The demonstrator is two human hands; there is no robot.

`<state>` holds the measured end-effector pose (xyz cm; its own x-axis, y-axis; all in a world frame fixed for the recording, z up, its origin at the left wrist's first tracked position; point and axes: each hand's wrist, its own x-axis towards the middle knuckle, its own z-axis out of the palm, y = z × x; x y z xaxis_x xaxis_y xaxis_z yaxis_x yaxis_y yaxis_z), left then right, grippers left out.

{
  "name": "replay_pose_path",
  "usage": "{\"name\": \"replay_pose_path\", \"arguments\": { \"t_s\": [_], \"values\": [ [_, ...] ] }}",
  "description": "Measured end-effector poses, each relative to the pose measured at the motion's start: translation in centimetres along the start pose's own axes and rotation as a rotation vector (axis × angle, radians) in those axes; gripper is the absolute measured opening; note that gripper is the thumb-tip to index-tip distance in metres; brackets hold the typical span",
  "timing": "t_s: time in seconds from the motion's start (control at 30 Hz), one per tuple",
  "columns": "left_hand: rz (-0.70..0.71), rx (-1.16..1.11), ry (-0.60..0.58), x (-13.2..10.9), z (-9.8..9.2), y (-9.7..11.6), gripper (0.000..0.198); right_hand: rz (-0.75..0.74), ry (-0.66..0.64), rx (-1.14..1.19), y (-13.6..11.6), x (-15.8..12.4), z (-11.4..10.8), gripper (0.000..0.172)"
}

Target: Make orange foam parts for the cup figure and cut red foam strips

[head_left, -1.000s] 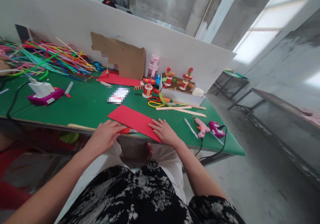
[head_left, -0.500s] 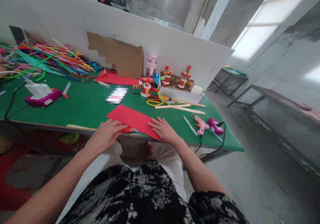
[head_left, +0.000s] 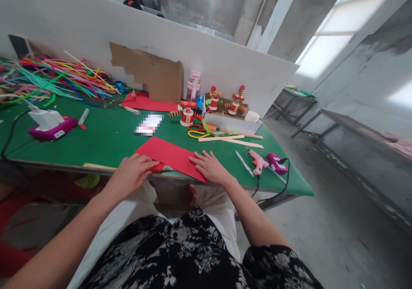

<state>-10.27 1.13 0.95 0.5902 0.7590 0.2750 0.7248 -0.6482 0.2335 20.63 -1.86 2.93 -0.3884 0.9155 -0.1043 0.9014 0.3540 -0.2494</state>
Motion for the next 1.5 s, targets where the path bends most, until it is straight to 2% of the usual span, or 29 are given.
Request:
{"name": "replay_pose_path", "arguments": {
  "t_s": [0.1,0.43,0.7,1.5],
  "values": [
    [-0.013,0.007,0.007,0.0,0.0,-0.2,0.04,0.005,0.04,0.023,-0.5,0.7,-0.1,0.048],
    [0.065,-0.028,0.039,-0.1,1.0,0.1,0.044,-0.033,0.02,-0.061,-1.0,1.4,1.1,0.048],
    [0.101,-0.043,-0.038,0.2,0.8,0.0,0.051,-0.03,0.018,-0.074,-1.0,1.5,1.2,0.048],
    [0.122,-0.084,-0.063,0.7,0.9,1.2,0.049,-0.031,0.039,-0.067,-1.0,1.6,1.5,0.047]
  ]
}}
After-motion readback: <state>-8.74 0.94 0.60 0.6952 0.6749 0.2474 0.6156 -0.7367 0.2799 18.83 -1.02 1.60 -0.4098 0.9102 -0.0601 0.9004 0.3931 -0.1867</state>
